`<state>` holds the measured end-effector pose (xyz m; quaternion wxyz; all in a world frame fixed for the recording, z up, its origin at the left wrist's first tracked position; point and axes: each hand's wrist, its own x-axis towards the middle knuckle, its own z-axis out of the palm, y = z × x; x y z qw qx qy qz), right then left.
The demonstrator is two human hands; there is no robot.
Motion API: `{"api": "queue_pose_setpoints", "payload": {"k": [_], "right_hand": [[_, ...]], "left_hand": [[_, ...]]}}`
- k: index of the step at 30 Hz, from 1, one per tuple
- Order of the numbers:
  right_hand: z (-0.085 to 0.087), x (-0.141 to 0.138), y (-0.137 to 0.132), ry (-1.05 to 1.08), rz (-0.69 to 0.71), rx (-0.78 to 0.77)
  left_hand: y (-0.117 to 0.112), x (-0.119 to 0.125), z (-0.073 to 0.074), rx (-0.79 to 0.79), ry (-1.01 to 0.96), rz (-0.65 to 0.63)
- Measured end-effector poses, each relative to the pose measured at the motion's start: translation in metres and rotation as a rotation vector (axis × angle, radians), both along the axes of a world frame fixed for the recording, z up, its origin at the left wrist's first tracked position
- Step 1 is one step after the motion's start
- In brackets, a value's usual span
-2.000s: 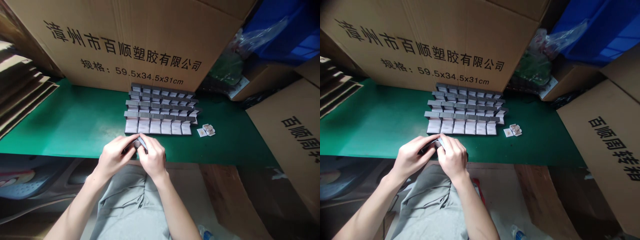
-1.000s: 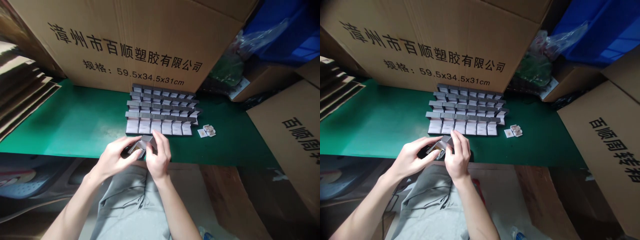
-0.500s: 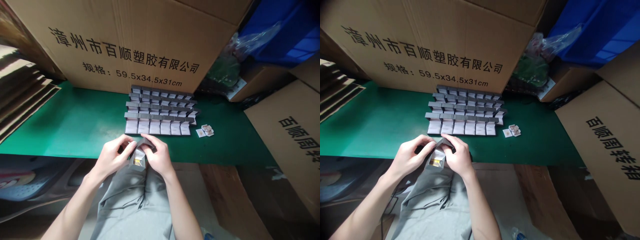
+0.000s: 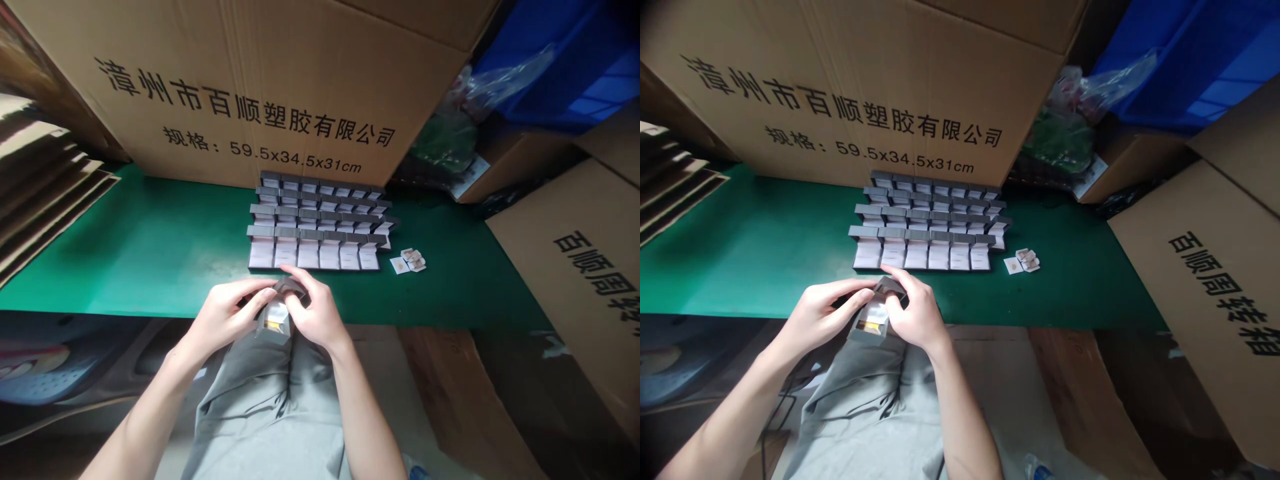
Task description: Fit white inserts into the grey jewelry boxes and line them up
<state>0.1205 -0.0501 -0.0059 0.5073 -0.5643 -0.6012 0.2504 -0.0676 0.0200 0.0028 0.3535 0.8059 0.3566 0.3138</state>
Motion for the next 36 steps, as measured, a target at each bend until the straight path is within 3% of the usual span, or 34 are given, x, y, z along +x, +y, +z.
{"api": "queue_pose_setpoints", "payload": {"k": [9,15,19,23,27,29,32,36], "right_hand": [[-0.005,-0.002,0.001,0.068,-0.029,-0.003],[-0.006,-0.004,0.003,0.048,-0.063,0.08],[-0.006,-0.002,-0.008,0.083,-0.132,0.152],[-0.015,0.034,-0.032,0.03,-0.375,0.197],[-0.022,0.104,-0.052,-0.223,-0.726,0.143],[-0.025,0.133,-0.057,-0.399,-0.809,0.109],[-0.03,0.153,-0.058,-0.598,-0.799,0.062],[-0.036,0.152,-0.056,-0.666,-0.751,0.067]], "left_hand": [[0.001,-0.001,0.0,-0.034,0.014,-0.011],[0.001,0.0,0.004,-0.071,0.022,-0.05],[0.001,0.002,0.005,-0.066,0.051,-0.007],[0.0,0.003,0.005,-0.099,0.105,0.059],[0.0,0.003,0.005,-0.114,0.116,0.073],[0.001,0.003,0.005,-0.121,0.116,0.081],[0.001,0.003,0.006,-0.136,0.115,0.088],[0.001,0.002,0.006,-0.142,0.105,0.088]]}}
